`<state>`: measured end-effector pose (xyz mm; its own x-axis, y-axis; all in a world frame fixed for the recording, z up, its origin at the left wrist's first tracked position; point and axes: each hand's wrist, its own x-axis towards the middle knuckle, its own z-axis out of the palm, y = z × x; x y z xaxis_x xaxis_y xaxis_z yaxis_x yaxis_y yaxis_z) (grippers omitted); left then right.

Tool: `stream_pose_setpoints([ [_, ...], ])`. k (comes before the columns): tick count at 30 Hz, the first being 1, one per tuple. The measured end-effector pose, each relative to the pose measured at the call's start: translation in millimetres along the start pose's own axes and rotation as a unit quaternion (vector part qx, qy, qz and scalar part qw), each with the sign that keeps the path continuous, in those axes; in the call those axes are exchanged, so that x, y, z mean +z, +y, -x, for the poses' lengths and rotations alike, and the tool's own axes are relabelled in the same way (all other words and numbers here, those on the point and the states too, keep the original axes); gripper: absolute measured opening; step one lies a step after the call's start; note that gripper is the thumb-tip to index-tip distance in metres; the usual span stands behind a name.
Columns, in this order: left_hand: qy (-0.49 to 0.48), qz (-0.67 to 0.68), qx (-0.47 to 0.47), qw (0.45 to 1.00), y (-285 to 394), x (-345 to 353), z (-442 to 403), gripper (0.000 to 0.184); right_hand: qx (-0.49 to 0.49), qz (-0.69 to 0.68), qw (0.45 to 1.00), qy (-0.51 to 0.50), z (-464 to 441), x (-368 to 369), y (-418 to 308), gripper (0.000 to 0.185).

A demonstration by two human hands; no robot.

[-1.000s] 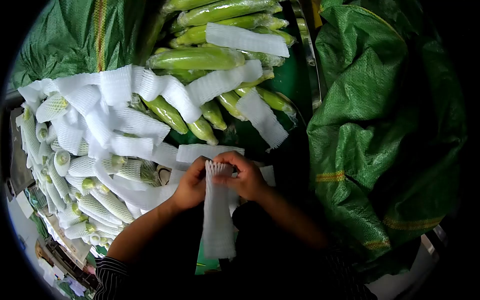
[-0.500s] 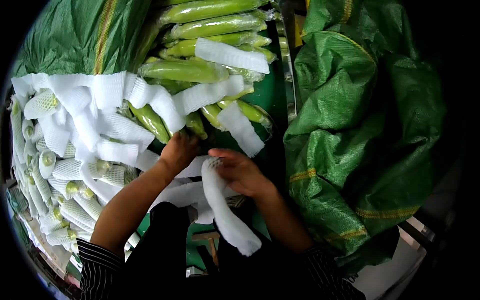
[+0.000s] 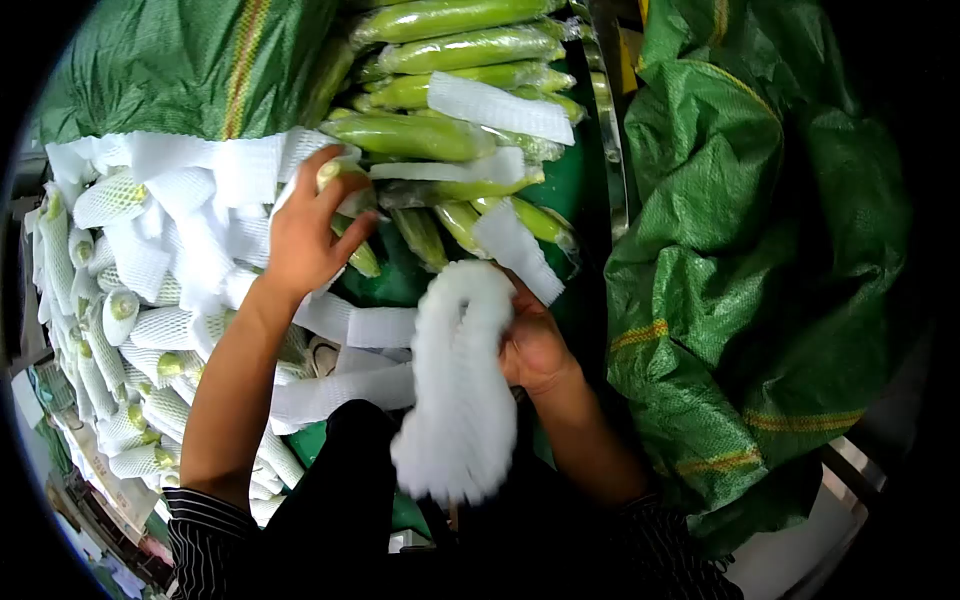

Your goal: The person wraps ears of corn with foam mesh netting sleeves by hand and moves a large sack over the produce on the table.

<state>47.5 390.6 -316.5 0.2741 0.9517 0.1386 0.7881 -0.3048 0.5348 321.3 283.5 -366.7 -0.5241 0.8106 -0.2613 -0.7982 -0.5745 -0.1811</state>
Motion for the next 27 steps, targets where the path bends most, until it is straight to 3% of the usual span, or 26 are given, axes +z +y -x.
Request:
stream_pose_setpoints([
  [2, -0.008, 0.017, 0.002, 1.000, -1, 8, -2, 0.032, 0.006, 0.055, 0.997, 0.046, -2, 4, 0, 0.060],
  [7, 0.014, -0.083, -0.002, 0.996, -21, 35, -9, 0.034, 0.000, -0.057, 0.998, -0.011, -7, -14, 11, 0.057],
  [8, 0.003, -0.066, 0.008, 0.998, -23, 33, -9, 0.033, 0.000, -0.061, 0.998, 0.002, -3, -18, 13, 0.054],
  [9, -0.016, -0.078, 0.028, 0.996, -23, 30, -5, 0.035, 0.008, -0.052, 0.993, 0.105, -4, -21, 15, 0.056],
  [10, -0.029, -0.075, 0.036, 0.996, -27, 32, 7, 0.036, -0.020, -0.007, 0.998, 0.065, -5, -24, 16, 0.056],
  [12, -0.008, -0.118, 0.219, 0.968, -13, 19, 20, 0.037, -0.081, 0.081, 0.993, -0.003, 2, -30, 18, 0.055],
  [13, 0.023, -0.117, 0.259, 0.959, 2, 14, 29, 0.039, -0.111, 0.123, 0.986, -0.030, 11, -33, 22, 0.055],
  [14, 0.012, -0.098, 0.223, 0.970, 22, 7, 40, 0.035, -0.139, 0.167, 0.974, -0.058, 19, -35, 25, 0.055],
  [17, -0.033, -0.040, 0.157, 0.986, 56, 24, 69, 0.031, 0.053, -0.039, 0.993, -0.102, 0, 52, -2, 0.049],
  [19, -0.049, -0.063, 0.197, 0.977, 46, 52, 90, 0.030, 0.086, 0.079, 0.992, 0.057, -6, 40, 8, 0.047],
  [21, -0.079, -0.069, 0.207, 0.973, 43, 61, 104, 0.028, 0.094, 0.144, 0.984, 0.043, -11, 12, 16, 0.047],
  [23, -0.092, -0.030, 0.178, 0.979, 54, 56, 106, 0.023, 0.059, -0.001, 0.995, 0.081, -10, 15, 21, 0.047],
  [25, -0.129, -0.027, 0.154, 0.979, 59, 44, 103, 0.023, 0.004, 0.121, 0.991, 0.062, -13, 4, 25, 0.050],
  [26, -0.185, 0.022, 0.089, 0.979, 64, 39, 102, 0.025, 0.019, 0.048, 0.996, 0.078, -19, 11, 26, 0.051],
  [27, -0.181, 0.049, 0.060, 0.980, 69, 34, 100, 0.026, 0.035, -0.024, 0.995, 0.093, -24, 17, 25, 0.052],
])
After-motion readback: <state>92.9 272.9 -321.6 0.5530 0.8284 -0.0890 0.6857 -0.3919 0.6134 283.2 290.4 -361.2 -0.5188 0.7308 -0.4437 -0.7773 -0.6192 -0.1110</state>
